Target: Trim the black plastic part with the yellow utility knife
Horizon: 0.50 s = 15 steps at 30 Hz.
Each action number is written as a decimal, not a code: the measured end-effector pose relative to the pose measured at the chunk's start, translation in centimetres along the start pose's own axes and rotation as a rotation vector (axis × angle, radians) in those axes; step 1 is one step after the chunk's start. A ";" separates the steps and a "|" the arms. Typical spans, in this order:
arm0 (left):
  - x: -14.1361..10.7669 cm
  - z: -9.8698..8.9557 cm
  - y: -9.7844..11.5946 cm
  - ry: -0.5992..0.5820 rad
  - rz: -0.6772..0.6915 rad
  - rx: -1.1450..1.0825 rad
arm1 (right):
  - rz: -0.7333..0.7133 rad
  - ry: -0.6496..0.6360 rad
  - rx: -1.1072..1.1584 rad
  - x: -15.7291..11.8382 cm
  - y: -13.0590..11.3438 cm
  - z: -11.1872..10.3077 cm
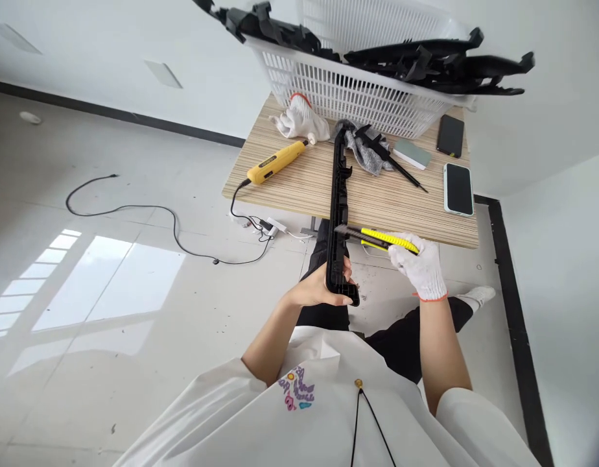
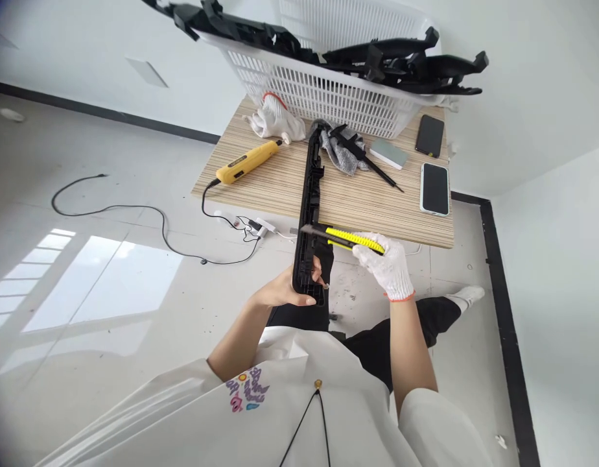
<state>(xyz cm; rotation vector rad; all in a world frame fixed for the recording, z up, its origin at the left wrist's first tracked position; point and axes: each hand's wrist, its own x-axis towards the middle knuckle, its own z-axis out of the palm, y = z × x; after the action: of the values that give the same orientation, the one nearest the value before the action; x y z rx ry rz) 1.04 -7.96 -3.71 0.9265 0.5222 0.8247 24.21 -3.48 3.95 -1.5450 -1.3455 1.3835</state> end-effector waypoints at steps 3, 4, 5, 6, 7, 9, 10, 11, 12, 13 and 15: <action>0.1 0.2 -0.5 -0.023 -0.022 -0.035 | 0.030 -0.061 -0.060 -0.7 0.3 0.2; 0.1 0.3 -0.7 -0.026 -0.024 -0.048 | 0.030 -0.048 -0.062 -0.8 0.4 0.2; 0.1 0.2 -0.7 -0.027 -0.023 -0.062 | 0.022 -0.010 -0.050 -0.9 0.6 0.1; 0.1 0.2 -0.7 -0.027 -0.022 -0.066 | 0.018 0.026 -0.028 -1.0 0.9 0.0; 0.1 0.1 -0.7 -0.030 -0.020 -0.053 | 0.027 0.036 -0.003 -1.2 1.3 -0.1; 0.1 -0.1 -0.6 -0.033 -0.024 0.011 | 0.082 -0.034 0.027 -1.8 2.2 -0.4; 0.2 -0.1 -0.5 -0.034 -0.023 0.047 | 0.090 -0.034 0.036 -2.2 2.7 -0.7; 0.2 -0.2 -0.4 -0.031 -0.020 0.077 | 0.099 -0.026 0.044 -2.6 3.2 -1.0; 0.3 -0.3 -0.3 -0.020 -0.014 0.097 | 0.116 -0.026 0.053 -3.0 3.7 -1.3; 0.3 -0.4 -0.3 -0.004 -0.007 0.107 | 0.143 -0.041 0.060 -3.4 4.2 -1.6; 0.2 -0.5 -0.3 0.030 -0.002 0.126 | 0.206 -0.075 0.055 -4.3 4.9 -2.3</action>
<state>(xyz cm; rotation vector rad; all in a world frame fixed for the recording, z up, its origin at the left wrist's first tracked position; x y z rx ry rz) 0.93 -7.64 -4.19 1.0298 0.6062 0.8123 28.06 -8.47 1.15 -1.6463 -1.2080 1.6045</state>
